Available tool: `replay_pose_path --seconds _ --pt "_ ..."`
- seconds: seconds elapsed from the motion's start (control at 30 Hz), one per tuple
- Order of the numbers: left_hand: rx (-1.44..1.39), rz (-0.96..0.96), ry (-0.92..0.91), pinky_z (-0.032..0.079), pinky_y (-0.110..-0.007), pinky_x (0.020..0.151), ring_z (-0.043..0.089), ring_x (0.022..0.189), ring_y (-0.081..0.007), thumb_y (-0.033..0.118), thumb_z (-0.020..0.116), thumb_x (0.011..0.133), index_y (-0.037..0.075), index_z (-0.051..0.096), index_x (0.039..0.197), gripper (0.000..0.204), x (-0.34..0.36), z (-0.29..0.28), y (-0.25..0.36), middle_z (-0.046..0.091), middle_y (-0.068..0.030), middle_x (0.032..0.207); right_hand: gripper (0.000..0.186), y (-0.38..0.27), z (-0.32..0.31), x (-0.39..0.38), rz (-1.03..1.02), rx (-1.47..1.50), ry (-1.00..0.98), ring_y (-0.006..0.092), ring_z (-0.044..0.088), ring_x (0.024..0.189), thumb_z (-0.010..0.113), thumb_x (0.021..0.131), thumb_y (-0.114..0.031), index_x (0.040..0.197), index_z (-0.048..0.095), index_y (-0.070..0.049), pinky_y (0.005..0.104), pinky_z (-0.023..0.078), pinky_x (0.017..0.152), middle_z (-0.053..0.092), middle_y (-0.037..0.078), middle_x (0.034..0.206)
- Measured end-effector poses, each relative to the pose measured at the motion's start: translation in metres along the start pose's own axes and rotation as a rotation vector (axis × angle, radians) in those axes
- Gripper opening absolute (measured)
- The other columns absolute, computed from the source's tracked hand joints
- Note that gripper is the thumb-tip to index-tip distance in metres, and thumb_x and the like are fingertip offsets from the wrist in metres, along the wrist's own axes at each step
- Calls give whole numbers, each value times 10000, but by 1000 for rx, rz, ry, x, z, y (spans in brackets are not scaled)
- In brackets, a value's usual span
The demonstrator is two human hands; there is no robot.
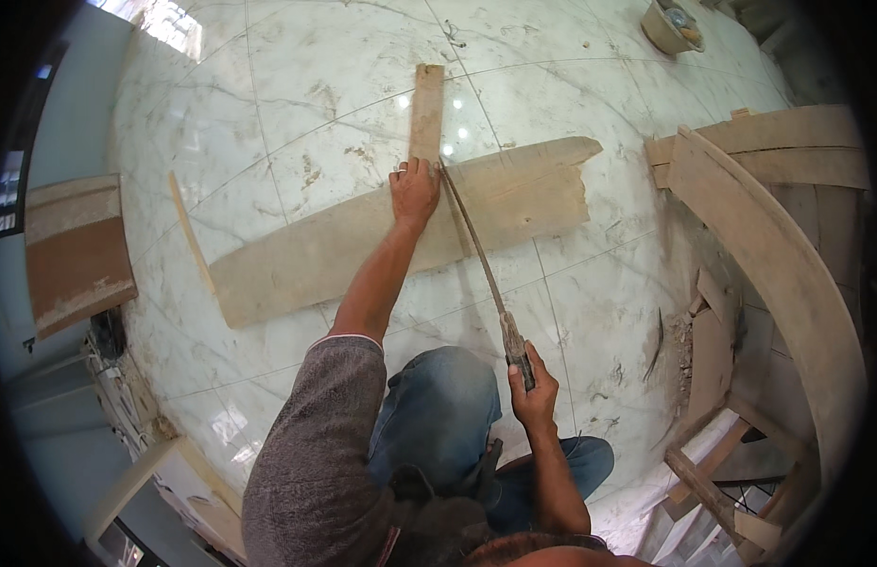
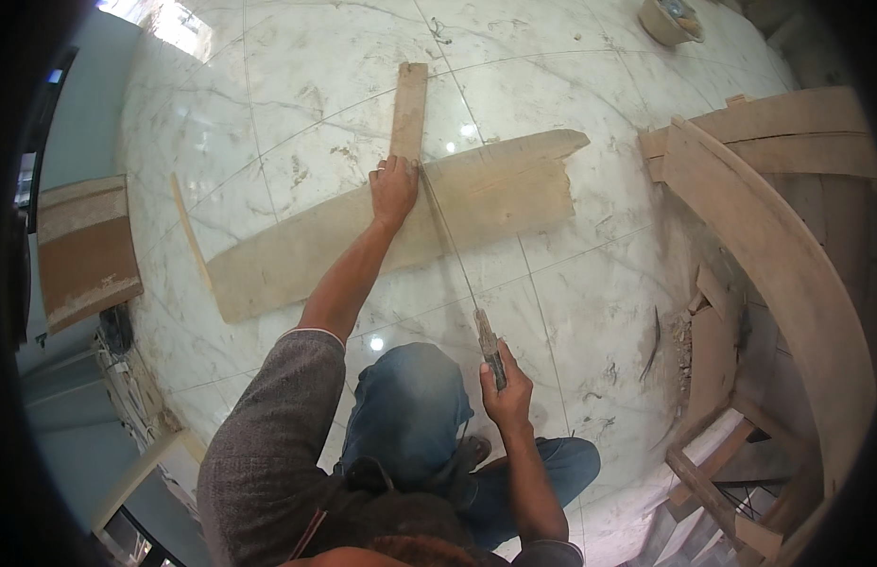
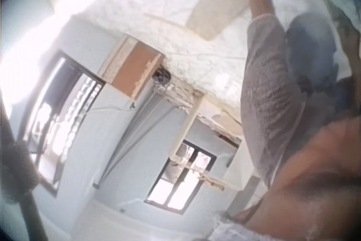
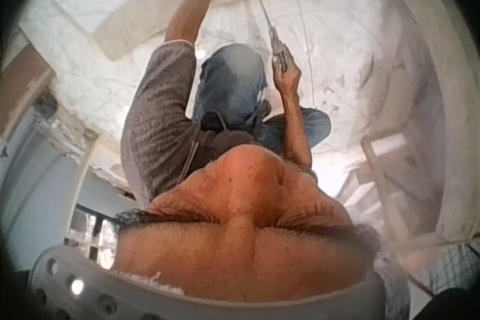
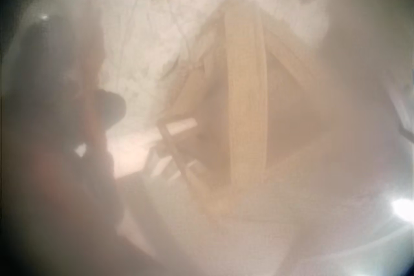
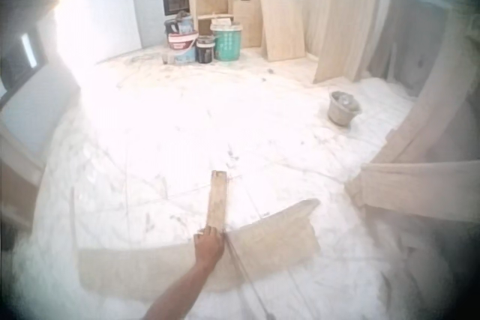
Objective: The person saws a piece of wood by hand while sitting on the floor, then uses a hammer to drive nails into a different wooden board.
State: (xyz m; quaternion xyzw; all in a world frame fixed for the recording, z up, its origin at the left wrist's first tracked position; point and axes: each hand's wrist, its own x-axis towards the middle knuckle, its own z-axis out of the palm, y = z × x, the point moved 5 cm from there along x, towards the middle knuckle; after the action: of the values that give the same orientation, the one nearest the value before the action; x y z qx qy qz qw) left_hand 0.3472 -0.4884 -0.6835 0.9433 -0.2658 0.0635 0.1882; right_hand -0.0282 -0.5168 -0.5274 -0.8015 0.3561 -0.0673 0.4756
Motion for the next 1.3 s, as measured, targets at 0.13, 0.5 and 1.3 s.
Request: replay_pose_path --seconds 0.13,0.5,1.3 --pt "6 -56 -41 402 -437 813 572 940 -289 362 516 967 75 626 915 311 -1 1 -6 604 -106 947 460 -8 4 -10 -147 -100 5 379 684 894 653 898 -179 1258 555 90 388 537 788 663 285 1015" --pt "-18 -49 -36 400 -436 815 572 934 -278 411 502 971 95 634 917 347 1 -4 -4 601 -95 942 470 -4 -2 -6 -179 -87 24 364 693 929 650 901 -190 1248 552 112 383 545 804 665 285 1064" --pt "-46 -67 -5 408 -477 815 569 951 -321 351 513 971 63 620 929 310 7 -9 -5 596 -134 961 453 27 10 7 -117 2 0 343 682 1010 661 887 -154 1248 562 101 374 531 862 656 292 1103"
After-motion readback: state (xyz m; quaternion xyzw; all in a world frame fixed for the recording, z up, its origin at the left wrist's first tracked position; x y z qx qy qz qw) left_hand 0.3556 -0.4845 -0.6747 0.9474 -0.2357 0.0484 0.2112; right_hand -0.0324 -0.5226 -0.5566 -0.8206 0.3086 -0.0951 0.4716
